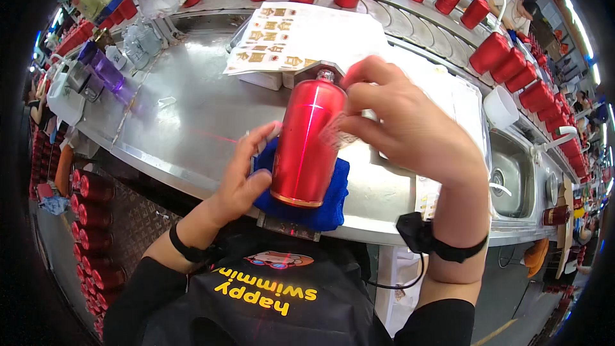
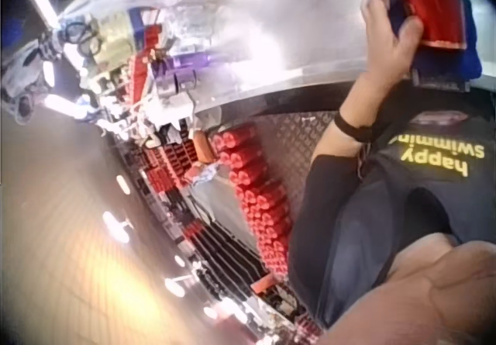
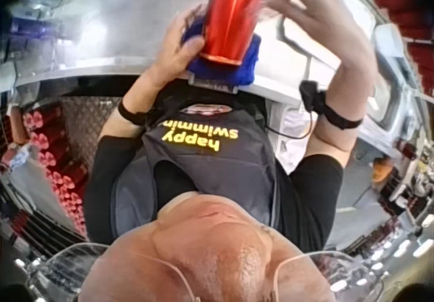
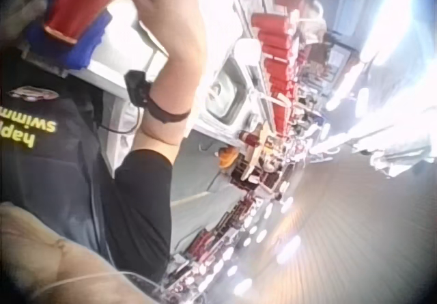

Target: Applying labels and cleaning red liquor bottles on a production line.

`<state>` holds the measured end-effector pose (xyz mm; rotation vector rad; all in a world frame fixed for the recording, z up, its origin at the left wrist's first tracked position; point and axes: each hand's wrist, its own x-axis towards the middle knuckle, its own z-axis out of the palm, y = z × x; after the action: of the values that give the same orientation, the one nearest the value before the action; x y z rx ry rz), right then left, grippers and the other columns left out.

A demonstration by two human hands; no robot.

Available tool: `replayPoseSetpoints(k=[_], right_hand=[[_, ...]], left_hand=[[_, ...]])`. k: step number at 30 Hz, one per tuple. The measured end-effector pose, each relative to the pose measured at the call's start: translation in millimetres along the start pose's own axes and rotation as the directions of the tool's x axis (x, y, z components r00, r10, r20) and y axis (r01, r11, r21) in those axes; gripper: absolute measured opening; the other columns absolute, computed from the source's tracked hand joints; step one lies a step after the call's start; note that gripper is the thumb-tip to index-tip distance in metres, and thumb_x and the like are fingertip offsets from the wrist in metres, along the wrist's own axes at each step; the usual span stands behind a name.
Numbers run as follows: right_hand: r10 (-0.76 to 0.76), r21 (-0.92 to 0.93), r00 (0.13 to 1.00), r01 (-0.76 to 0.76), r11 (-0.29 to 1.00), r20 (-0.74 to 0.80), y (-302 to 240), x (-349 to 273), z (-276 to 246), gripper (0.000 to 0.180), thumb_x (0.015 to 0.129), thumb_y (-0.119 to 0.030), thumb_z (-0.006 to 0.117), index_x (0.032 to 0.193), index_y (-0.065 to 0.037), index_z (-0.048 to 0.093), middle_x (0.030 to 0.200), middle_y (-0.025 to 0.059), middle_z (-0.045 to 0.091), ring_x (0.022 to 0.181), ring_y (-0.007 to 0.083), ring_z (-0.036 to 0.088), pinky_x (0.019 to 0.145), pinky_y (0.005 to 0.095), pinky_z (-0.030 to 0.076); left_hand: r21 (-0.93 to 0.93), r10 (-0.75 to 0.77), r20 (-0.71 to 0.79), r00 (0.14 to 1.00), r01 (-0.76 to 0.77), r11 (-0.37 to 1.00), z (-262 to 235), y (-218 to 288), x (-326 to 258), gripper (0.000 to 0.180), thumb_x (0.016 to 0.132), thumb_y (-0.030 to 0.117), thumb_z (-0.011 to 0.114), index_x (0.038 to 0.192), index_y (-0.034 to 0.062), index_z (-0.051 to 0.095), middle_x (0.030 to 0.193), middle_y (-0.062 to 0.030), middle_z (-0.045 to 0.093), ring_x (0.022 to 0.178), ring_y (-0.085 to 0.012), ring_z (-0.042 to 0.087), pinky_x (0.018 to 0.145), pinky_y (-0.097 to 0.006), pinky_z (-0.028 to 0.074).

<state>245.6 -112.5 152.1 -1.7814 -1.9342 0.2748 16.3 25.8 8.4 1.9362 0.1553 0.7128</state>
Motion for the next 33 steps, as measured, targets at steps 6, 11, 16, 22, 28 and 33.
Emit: replayPoseSetpoints(k=[6,11,16,22,28,33], right_hand=[[0.101,-0.073,0.99,-0.108,0.991,-0.095,4,21,46,0.016,0.082,-0.013,0.071,0.084,-0.002,0.061,0.108,0.016,0.056,0.104,0.0362,0.055,0.087,0.0419,0.047],[0.156,0.059,0.926,-0.144,0.988,-0.344,23,5,65,0.016,0.084,-0.013,0.07,0.089,-0.001,0.06,0.107,0.0171,0.056,0.1,0.035,0.056,0.087,0.0403,0.047],[0.404,0.464,0.772,-0.161,0.871,-0.491,25,-13,103,0.032,0.089,-0.02,0.069,0.11,0.0,0.056,0.11,0.0166,0.056,0.099,0.0282,0.058,0.088,0.0351,0.047],[0.439,0.453,0.732,-0.198,0.869,-0.522,25,-21,128,0.068,0.087,-0.038,0.072,0.132,0.005,0.047,0.12,0.0191,0.055,0.105,0.0281,0.058,0.09,0.0368,0.048],[0.465,0.477,0.73,-0.215,0.852,-0.501,24,-12,125,0.065,0.087,-0.035,0.072,0.131,0.006,0.049,0.119,0.0186,0.056,0.105,0.0271,0.058,0.088,0.0359,0.048],[0.508,0.533,0.724,-0.228,0.815,-0.468,25,-12,124,0.063,0.087,-0.035,0.072,0.13,0.006,0.05,0.116,0.0175,0.057,0.104,0.0261,0.059,0.085,0.0346,0.049]], left_hand=[[-0.252,-0.166,-0.128,0.978,0.13,0.959,23,-1,41,0.065,0.092,0.031,0.066,0.14,-0.0022,0.039,0.139,-0.0213,0.046,0.128,-0.0293,0.047,0.106,-0.04,0.038],[-0.143,-0.109,-0.171,0.979,0.085,0.986,34,-1,49,0.067,0.09,0.031,0.068,0.14,-0.0018,0.036,0.136,-0.0224,0.047,0.124,-0.0316,0.049,0.104,-0.04,0.04],[-0.243,-0.286,-0.083,0.955,0.259,0.935,31,-2,50,0.074,0.092,0.036,0.066,0.142,-0.0065,0.032,0.125,-0.0249,0.056,0.114,-0.0285,0.058,0.098,-0.036,0.045],[-0.575,-0.385,0.008,0.923,0.32,0.753,29,-3,56,0.08,0.091,0.035,0.069,0.145,-0.0078,0.028,0.128,-0.0236,0.055,0.114,-0.0246,0.058,0.095,-0.034,0.047],[-0.387,-0.343,0.049,0.938,0.334,0.859,30,-1,54,0.078,0.093,0.025,0.067,0.149,-0.0042,0.02,0.136,-0.0179,0.047,0.124,-0.02,0.049,0.104,-0.034,0.042],[-0.277,-0.339,-0.009,0.941,0.323,0.905,32,0,58,0.076,0.094,0.027,0.066,0.147,-0.0041,0.022,0.133,-0.0167,0.049,0.121,-0.0188,0.05,0.102,-0.033,0.043]])
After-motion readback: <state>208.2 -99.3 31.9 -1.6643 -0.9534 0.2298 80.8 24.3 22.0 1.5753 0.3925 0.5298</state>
